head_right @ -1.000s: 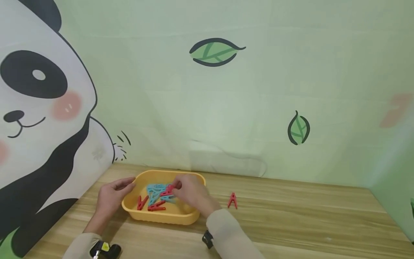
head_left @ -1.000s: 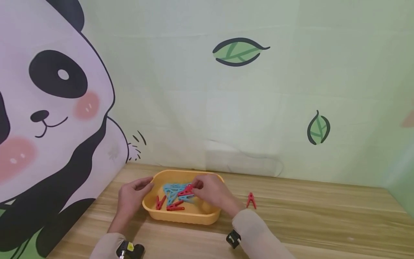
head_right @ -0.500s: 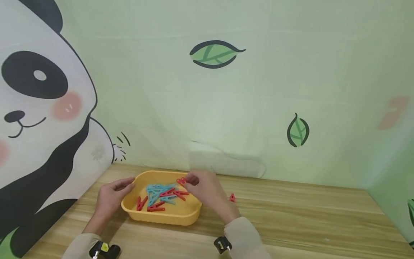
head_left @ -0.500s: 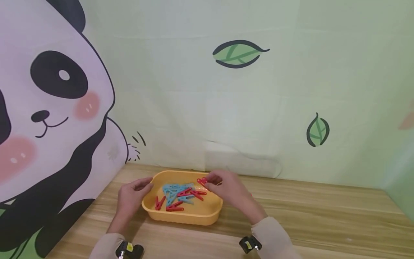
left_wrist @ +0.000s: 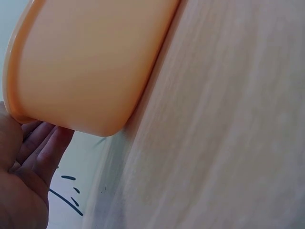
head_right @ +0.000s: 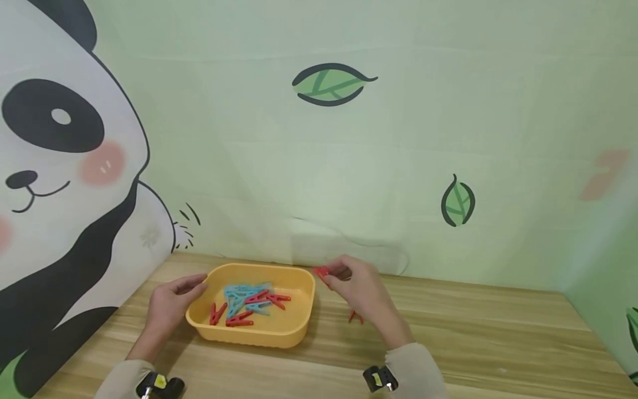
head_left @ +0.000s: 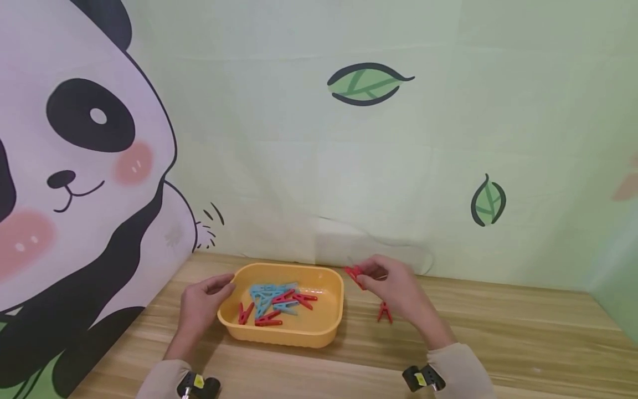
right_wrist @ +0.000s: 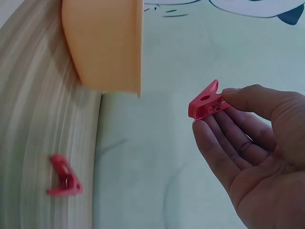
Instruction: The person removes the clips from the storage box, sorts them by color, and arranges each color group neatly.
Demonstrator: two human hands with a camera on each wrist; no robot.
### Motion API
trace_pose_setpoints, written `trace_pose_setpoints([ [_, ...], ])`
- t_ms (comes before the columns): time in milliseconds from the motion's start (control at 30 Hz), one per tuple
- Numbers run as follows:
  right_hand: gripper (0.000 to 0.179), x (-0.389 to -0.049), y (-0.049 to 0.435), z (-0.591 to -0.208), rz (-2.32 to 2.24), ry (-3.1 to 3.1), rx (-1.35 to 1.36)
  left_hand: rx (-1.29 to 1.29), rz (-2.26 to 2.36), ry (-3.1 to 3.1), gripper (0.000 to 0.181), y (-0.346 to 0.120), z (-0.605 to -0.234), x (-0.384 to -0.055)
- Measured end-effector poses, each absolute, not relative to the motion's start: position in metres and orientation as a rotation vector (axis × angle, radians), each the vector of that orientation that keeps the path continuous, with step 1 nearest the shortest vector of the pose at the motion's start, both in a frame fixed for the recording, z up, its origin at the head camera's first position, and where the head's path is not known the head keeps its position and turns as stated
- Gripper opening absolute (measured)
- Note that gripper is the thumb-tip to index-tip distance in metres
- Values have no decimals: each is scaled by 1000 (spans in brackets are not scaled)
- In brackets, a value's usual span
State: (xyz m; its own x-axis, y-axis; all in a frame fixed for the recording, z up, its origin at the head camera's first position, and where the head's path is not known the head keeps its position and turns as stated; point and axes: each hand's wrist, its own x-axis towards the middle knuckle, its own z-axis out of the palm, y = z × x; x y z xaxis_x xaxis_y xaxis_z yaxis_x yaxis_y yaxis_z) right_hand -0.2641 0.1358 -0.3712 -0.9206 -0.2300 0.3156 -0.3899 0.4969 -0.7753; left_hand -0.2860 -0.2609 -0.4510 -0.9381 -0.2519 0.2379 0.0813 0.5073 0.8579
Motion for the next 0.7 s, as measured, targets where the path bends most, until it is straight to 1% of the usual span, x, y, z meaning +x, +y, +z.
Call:
trace_pose_setpoints([
  [300, 14, -263, 160, -375, 1345, -2570, 481, 130, -1417, -2397, 31, -261, -453, -285],
  [700, 14, -266, 189, -382, 1316, -2600, 406, 159, -1422, -2413, 32, -259, -450, -284],
])
